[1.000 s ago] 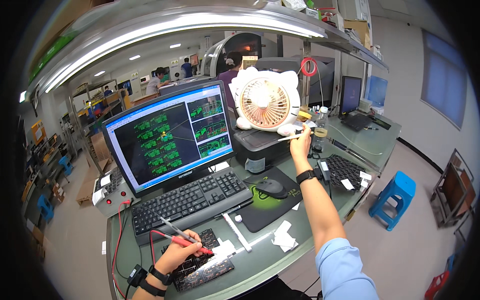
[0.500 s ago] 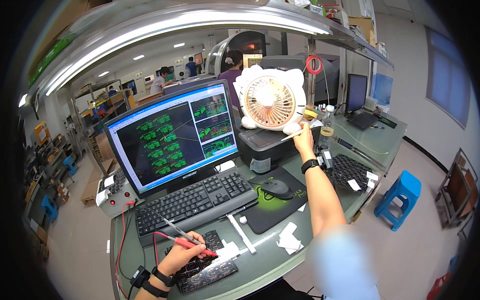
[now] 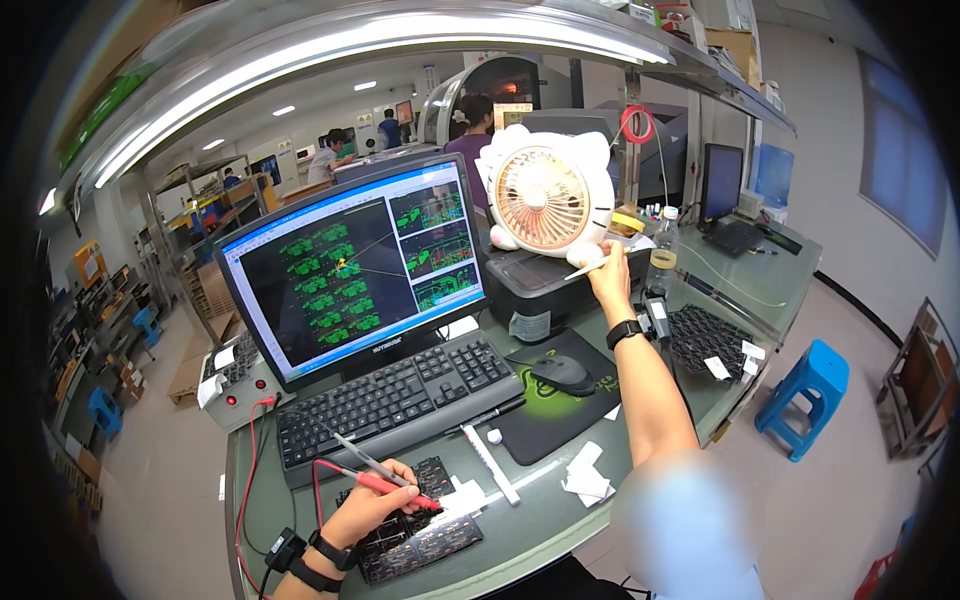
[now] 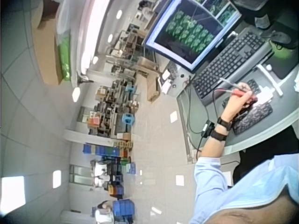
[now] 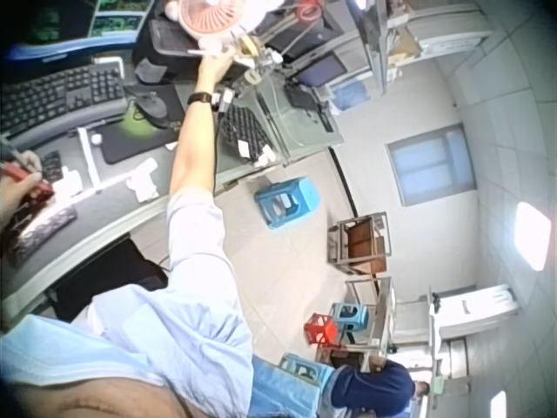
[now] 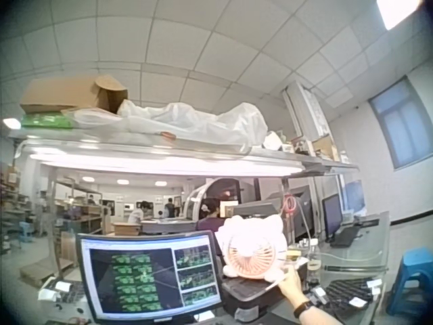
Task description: Testing and marking printed circuit boards using multimeter probes and markers at a workstation.
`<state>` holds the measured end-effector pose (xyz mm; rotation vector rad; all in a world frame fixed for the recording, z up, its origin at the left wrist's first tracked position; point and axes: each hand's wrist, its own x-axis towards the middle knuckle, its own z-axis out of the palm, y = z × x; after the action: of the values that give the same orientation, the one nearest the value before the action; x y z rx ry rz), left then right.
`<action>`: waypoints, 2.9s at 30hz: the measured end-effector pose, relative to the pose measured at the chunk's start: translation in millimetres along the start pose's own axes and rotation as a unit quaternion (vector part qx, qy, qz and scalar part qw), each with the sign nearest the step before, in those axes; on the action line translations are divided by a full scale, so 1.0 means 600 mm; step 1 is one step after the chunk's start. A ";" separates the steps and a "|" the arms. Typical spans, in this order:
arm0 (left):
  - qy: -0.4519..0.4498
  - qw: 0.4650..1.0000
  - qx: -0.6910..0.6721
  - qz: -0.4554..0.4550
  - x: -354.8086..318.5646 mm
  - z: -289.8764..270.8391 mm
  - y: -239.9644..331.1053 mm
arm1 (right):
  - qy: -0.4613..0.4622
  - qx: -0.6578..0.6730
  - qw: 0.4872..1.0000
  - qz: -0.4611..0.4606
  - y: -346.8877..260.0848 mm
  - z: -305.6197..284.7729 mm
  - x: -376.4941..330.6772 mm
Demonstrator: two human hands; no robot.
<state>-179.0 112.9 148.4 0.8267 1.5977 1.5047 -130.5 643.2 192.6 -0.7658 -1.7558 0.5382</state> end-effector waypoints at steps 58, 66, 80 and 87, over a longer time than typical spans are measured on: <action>0.016 0.999 0.036 0.015 -0.041 -0.049 0.009 | -0.512 0.108 0.765 -0.376 -0.274 -0.063 -0.425; 0.016 0.999 -0.007 0.048 -0.043 -0.047 0.020 | -0.573 0.123 0.749 -0.308 -0.278 -0.051 -0.425; 0.021 0.993 0.023 0.117 -0.044 -0.040 0.019 | -0.529 0.147 0.790 -0.272 -0.270 -0.060 -0.422; 0.010 0.994 0.090 0.068 -0.066 -0.051 0.050 | -0.518 0.303 0.786 -0.151 -0.280 -0.059 -0.426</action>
<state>-187.9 66.0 182.0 1.0427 1.7406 1.4802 -84.9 341.4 150.2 0.3991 -2.3872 1.3796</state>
